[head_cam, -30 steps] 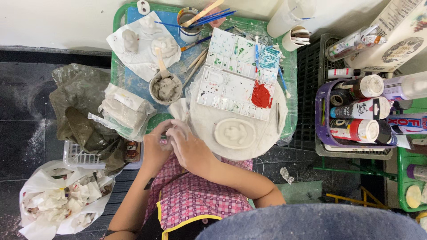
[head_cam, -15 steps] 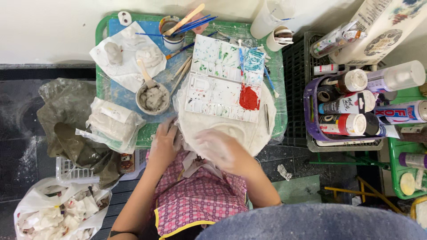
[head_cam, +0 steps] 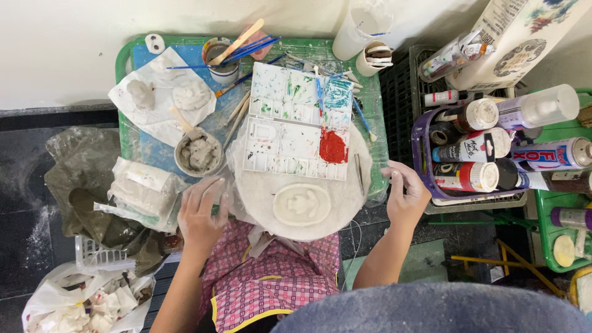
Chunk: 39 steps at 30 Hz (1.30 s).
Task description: The person paints a red rim around a small white clay dish using a paintbrush and red paint from a palette.
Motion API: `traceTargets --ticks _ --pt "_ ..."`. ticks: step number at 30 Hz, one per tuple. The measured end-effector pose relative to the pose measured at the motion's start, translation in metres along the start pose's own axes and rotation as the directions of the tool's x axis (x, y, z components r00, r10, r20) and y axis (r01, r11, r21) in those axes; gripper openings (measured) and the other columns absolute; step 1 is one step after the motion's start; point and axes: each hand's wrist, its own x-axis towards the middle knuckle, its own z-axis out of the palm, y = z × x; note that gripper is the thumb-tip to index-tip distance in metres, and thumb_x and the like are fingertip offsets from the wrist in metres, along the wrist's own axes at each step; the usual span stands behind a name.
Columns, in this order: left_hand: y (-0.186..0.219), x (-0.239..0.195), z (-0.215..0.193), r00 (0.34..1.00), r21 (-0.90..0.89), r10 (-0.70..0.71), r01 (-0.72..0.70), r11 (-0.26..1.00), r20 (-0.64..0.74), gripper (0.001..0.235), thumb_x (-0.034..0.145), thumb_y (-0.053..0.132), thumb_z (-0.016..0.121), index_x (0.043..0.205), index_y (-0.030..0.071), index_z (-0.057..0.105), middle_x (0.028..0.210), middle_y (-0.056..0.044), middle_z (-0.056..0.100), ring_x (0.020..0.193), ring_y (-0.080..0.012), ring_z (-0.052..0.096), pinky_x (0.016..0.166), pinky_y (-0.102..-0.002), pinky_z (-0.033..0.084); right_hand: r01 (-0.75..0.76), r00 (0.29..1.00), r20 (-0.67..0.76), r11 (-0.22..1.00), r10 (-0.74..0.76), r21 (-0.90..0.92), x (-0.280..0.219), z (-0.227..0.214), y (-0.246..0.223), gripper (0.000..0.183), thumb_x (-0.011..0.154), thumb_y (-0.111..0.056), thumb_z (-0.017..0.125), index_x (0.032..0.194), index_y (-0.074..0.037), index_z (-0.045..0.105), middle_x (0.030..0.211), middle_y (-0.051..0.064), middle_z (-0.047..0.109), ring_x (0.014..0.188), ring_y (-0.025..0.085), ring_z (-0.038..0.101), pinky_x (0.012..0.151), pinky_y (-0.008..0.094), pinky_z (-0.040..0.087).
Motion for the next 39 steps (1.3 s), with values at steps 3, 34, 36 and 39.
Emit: traceTargets --ticks 3,34,36,39 --pt "0.002 0.007 -0.001 0.999 0.013 -0.001 0.001 1.000 -0.033 0.025 0.090 0.007 0.074 0.115 0.007 0.070 0.119 -0.008 0.069 0.104 -0.0320 0.065 0.091 -0.042 0.055 -0.015 1.000 -0.004 0.998 0.015 0.057 0.006 0.009 -0.009 0.022 0.105 -0.001 0.055 0.122 0.000 0.069 0.108 0.008 0.077 0.097 0.013 0.073 0.083 0.027 0.056" --pt "0.024 0.044 -0.002 0.897 -0.130 0.139 -0.092 0.987 0.419 0.068 0.071 0.039 0.085 0.128 0.011 0.061 0.128 -0.009 0.063 0.123 -0.0277 0.056 0.101 -0.052 0.033 0.583 0.740 0.489 0.803 -0.461 -0.126 0.091 0.139 -0.121 0.031 0.093 -0.018 0.076 0.122 -0.010 0.068 0.120 0.012 0.068 0.114 0.034 0.063 0.095 0.045 0.050" --pt "0.005 0.056 -0.019 0.975 -0.043 0.134 -0.129 0.991 0.175 0.059 0.071 0.033 0.082 0.123 0.011 0.063 0.128 -0.010 0.065 0.121 -0.0293 0.057 0.101 -0.051 0.033 0.722 0.615 0.552 0.683 -0.563 -0.110 0.116 0.190 -0.131 0.032 0.092 -0.019 0.077 0.122 -0.014 0.068 0.126 0.012 0.066 0.124 0.037 0.057 0.103 0.049 0.046" --pt "-0.007 0.061 -0.037 0.998 -0.100 0.054 -0.059 0.993 -0.044 0.049 0.084 0.028 0.083 0.124 0.009 0.062 0.128 -0.009 0.066 0.123 -0.0293 0.059 0.108 -0.046 0.036 0.758 0.582 0.668 0.606 -0.464 -0.239 0.130 0.266 -0.138 0.043 0.086 -0.018 0.076 0.128 -0.016 0.067 0.127 0.014 0.063 0.126 0.036 0.055 0.098 0.053 0.044"
